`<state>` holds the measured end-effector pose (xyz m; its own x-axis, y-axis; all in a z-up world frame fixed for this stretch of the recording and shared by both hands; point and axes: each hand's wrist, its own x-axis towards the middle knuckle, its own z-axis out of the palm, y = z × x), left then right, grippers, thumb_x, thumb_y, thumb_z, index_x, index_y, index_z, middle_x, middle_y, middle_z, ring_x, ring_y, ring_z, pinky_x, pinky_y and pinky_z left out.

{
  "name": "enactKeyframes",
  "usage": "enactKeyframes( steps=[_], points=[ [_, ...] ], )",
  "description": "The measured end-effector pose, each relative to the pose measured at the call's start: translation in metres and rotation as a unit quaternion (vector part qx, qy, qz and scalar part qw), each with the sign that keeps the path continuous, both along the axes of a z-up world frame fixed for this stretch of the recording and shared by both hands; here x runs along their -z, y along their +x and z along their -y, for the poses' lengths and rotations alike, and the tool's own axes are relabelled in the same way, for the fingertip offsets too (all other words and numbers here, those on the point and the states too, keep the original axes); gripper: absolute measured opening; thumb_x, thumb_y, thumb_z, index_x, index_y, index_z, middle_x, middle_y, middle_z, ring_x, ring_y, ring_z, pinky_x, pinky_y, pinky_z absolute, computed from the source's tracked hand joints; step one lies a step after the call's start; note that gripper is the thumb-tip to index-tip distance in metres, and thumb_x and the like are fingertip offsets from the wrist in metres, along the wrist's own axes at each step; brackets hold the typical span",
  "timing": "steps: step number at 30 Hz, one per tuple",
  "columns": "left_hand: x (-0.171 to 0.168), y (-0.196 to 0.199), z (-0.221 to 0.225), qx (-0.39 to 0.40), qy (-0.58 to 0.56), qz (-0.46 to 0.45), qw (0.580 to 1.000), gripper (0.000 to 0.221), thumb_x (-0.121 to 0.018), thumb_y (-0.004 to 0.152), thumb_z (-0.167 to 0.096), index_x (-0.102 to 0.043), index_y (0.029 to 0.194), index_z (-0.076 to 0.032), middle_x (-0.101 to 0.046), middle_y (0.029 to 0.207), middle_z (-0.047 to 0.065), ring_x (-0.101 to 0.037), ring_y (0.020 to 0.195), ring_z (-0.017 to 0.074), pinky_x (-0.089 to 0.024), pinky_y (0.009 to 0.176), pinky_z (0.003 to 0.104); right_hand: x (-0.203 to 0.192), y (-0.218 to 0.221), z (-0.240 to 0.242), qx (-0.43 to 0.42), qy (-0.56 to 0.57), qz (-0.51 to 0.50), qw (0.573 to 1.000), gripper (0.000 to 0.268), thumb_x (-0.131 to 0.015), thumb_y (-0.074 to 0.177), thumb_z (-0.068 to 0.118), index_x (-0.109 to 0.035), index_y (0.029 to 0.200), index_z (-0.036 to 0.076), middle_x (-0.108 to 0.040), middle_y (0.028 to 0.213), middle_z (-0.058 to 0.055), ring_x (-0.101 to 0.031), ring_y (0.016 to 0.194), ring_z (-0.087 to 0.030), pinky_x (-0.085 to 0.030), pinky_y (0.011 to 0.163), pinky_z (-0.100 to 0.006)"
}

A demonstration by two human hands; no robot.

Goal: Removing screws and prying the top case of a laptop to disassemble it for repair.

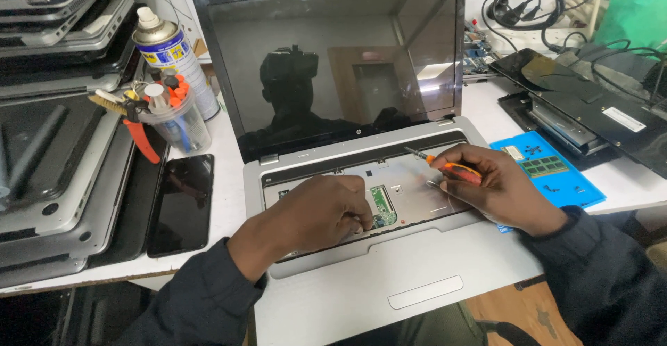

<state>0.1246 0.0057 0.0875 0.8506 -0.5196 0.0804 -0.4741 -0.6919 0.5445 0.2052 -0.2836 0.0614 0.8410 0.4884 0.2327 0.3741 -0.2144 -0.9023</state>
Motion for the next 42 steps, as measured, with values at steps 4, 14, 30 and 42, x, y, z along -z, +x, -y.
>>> enactKeyframes(
  steps=[4,14,30,42],
  points=[
    [0.014,0.004,-0.006,0.001,0.005,0.008,1.000,0.016,-0.071,0.086,0.000,-0.081,0.094,-0.009,-0.071,0.085,0.008,-0.066,0.065,0.0220,-0.052,0.059,0.033,-0.001,0.000,0.000,0.004,-0.009,0.000,1.000,0.031,-0.070,0.079,-0.014,-0.072,0.110,-0.008,-0.067,0.068,-0.017,-0.062,0.066,-0.020,-0.052,0.061,-0.036],
    [0.034,0.005,-0.012,0.052,0.012,0.061,0.997,0.016,-0.069,0.094,-0.007,-0.075,0.090,-0.021,-0.056,0.090,0.000,-0.056,0.071,0.0203,-0.033,0.047,0.034,0.002,0.006,0.005,0.013,-0.048,-0.043,0.998,0.024,-0.073,0.089,0.005,-0.074,0.112,0.003,-0.068,0.080,-0.008,-0.060,0.064,-0.013,-0.061,0.059,-0.027],
    [0.006,0.008,-0.018,0.052,-0.146,-0.037,0.987,0.028,-0.056,0.090,0.001,-0.073,0.103,-0.016,-0.062,0.102,0.001,-0.053,0.062,0.0149,-0.042,0.057,0.032,0.001,0.005,0.005,-0.026,-0.019,-0.044,0.999,0.023,-0.070,0.091,0.007,-0.070,0.113,0.002,-0.071,0.079,-0.011,-0.067,0.059,-0.017,-0.058,0.058,-0.028],
    [0.008,0.037,0.010,0.097,0.008,-0.053,0.994,0.021,-0.071,0.087,-0.010,-0.083,0.097,-0.023,-0.065,0.100,-0.004,-0.067,0.076,0.0184,-0.047,0.062,0.034,-0.002,0.005,0.006,-0.036,-0.030,-0.022,0.999,0.021,-0.068,0.090,0.002,-0.072,0.110,0.003,-0.071,0.094,-0.010,-0.068,0.066,-0.017,-0.055,0.063,-0.028]
  ],
)
